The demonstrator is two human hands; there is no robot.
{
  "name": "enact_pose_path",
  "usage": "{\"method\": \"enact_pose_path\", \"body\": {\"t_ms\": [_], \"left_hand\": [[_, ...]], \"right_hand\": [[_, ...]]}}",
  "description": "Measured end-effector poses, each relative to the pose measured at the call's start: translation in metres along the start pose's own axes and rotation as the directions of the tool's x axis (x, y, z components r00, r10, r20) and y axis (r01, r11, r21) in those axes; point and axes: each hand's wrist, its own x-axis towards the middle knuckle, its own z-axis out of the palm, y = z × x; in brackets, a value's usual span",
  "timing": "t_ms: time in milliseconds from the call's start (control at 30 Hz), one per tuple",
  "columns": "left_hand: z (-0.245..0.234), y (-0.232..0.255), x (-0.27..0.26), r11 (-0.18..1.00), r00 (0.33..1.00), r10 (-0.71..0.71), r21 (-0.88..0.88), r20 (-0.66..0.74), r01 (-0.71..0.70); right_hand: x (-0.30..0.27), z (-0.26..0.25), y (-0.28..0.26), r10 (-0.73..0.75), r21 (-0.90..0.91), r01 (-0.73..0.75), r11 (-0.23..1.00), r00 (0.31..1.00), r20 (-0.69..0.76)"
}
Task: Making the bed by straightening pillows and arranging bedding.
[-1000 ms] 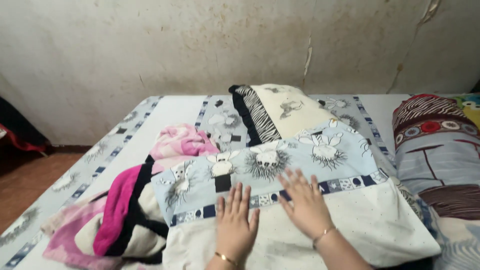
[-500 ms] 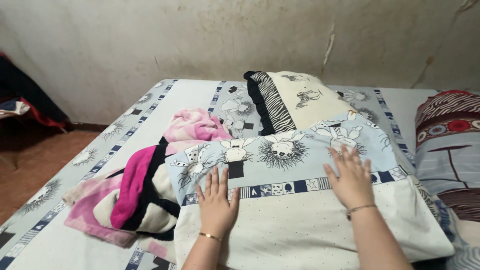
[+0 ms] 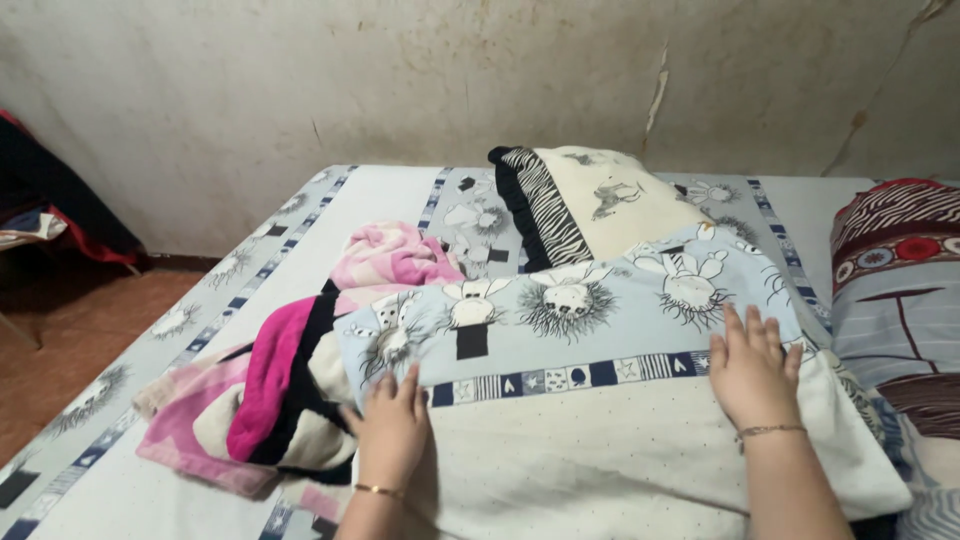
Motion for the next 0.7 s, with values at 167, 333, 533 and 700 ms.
{"method": "enact_pose_path", "body": {"t_ms": [167, 333, 533, 700], "left_hand": [[-0.011, 0.043, 0.013, 0.948, 0.918, 0.3, -0.022, -0.259, -0.316], [0.051, 0.104, 0.044, 0.614, 0.585, 0.72, -0.051, -0.373, -0.788], [0.087, 0.111, 0.085, 0.769, 0.763, 0.617, -0.057, -0.193, -0.636], [0.078, 0.105, 0.096, 0.892, 0.878, 0.442, -0.014, -0.183, -0.452]], "right_hand": [[0.004, -0.091, -0.139, -0.007, 0.36, -0.078, 0.93, 0.973, 0.229], [0.015, -0.036, -0.215, -0.478, 0.467, 0.29, 0.835, 0.804, 0.355], [0.048, 0.069, -0.214, -0.438, 0.134, 0.445, 0.885, 0.701, 0.564], [0.06, 0.053, -0.213, -0.306, 0.015, 0.374, 0.927, 0.734, 0.606]]}}
